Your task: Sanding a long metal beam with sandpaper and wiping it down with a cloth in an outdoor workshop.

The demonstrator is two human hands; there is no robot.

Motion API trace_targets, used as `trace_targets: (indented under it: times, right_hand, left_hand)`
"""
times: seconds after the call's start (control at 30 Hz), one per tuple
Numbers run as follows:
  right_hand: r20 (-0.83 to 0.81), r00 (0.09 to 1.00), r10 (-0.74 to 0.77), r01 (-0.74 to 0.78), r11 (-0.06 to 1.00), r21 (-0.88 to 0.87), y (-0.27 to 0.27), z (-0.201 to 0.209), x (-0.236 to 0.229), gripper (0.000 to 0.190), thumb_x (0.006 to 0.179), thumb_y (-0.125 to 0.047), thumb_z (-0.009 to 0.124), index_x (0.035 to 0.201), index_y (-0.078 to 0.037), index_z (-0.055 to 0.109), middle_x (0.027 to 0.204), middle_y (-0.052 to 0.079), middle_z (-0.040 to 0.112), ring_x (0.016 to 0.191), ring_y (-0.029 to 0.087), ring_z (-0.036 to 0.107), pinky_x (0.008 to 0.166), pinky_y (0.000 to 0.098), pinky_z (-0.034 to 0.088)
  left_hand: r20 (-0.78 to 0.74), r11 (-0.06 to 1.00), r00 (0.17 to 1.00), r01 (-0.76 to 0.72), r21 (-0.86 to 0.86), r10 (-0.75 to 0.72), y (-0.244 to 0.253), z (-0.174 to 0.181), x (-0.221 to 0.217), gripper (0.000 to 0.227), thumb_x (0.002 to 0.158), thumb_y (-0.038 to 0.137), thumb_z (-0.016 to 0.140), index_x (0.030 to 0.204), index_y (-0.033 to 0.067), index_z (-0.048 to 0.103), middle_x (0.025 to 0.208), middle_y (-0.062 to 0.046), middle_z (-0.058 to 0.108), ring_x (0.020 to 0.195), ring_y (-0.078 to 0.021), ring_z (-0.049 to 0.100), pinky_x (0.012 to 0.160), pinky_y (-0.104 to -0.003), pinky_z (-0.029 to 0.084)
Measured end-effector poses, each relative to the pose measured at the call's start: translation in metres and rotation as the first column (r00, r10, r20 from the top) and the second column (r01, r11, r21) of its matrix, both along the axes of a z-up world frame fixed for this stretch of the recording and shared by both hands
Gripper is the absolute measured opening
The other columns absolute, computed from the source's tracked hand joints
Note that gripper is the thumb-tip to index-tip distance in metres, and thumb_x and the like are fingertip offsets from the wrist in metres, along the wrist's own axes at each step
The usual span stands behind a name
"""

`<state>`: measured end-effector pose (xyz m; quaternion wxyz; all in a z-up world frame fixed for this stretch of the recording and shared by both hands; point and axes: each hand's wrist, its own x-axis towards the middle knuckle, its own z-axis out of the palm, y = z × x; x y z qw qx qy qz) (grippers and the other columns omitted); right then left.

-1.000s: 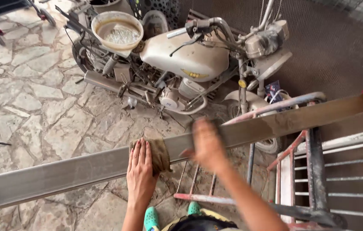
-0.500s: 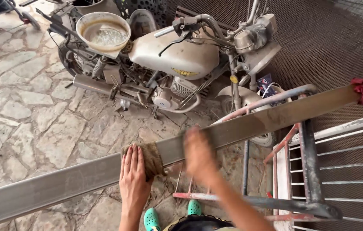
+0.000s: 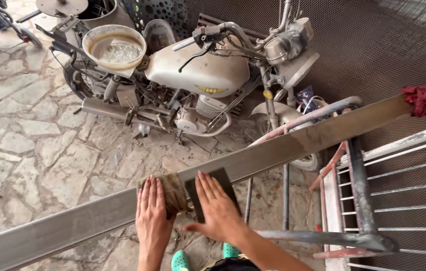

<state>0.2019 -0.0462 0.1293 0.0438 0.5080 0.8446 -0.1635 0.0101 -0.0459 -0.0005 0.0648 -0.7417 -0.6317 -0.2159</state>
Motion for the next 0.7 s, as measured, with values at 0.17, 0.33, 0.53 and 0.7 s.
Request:
trace_targets:
  times: [0.17,0.33,0.53,0.7]
  right_hand:
    - [-0.012,0.937,-0.348,0.343,0.918,0.201,0.058,-0.024,0.099,0.088,0.078,-0.038,0.026,0.152,0.005,0.003,0.162,0.021,-0.003,0.149,0.031,0.002,0.122,0.0393,0.003]
    - [0.069,0.952,-0.297,0.271,0.928,0.254,0.049,-0.011,0.036,0.107,0.091,-0.074,0.047,0.147,0.012,0.018,0.158,0.028,0.017,0.146,0.035,0.019,0.121,0.0429,0.012]
    - [-0.069,0.98,-0.187,0.187,0.982,-0.013,0.036,-0.004,0.053,0.11,0.086,-0.058,0.069,0.152,-0.001,0.002,0.164,0.015,-0.004,0.149,0.028,0.0,0.121,0.0438,0.001]
    - [0.179,0.967,-0.18,0.155,0.977,0.144,0.072,0.018,0.031,0.109,0.092,-0.079,0.038,0.149,0.009,0.007,0.16,0.026,0.002,0.148,0.035,0.006,0.122,0.0444,0.004]
  left_hand:
    - [0.004,0.999,1.0,-0.02,-0.033,0.02,0.001,0.0,0.002,0.127,0.06,0.049,0.085,0.162,0.0007,0.025,0.169,-0.016,0.028,0.158,-0.0289,0.023,0.131,-0.041,0.017]
    - [0.018,1.0,1.0,-0.011,-0.026,0.011,-0.001,-0.002,0.003,0.126,0.063,0.055,0.083,0.161,-0.0005,0.027,0.168,-0.018,0.03,0.158,-0.0299,0.024,0.132,-0.043,0.017]
    - [0.012,0.999,1.0,-0.028,-0.028,0.029,0.002,-0.001,0.002,0.128,0.061,0.05,0.087,0.162,0.0008,0.024,0.17,-0.015,0.025,0.159,-0.0281,0.021,0.131,-0.042,0.015]
    - [-0.036,1.0,0.999,-0.009,-0.023,0.008,0.001,-0.01,0.001,0.129,0.065,0.061,0.082,0.162,0.0006,0.022,0.17,-0.017,0.023,0.159,-0.0287,0.02,0.131,-0.041,0.015]
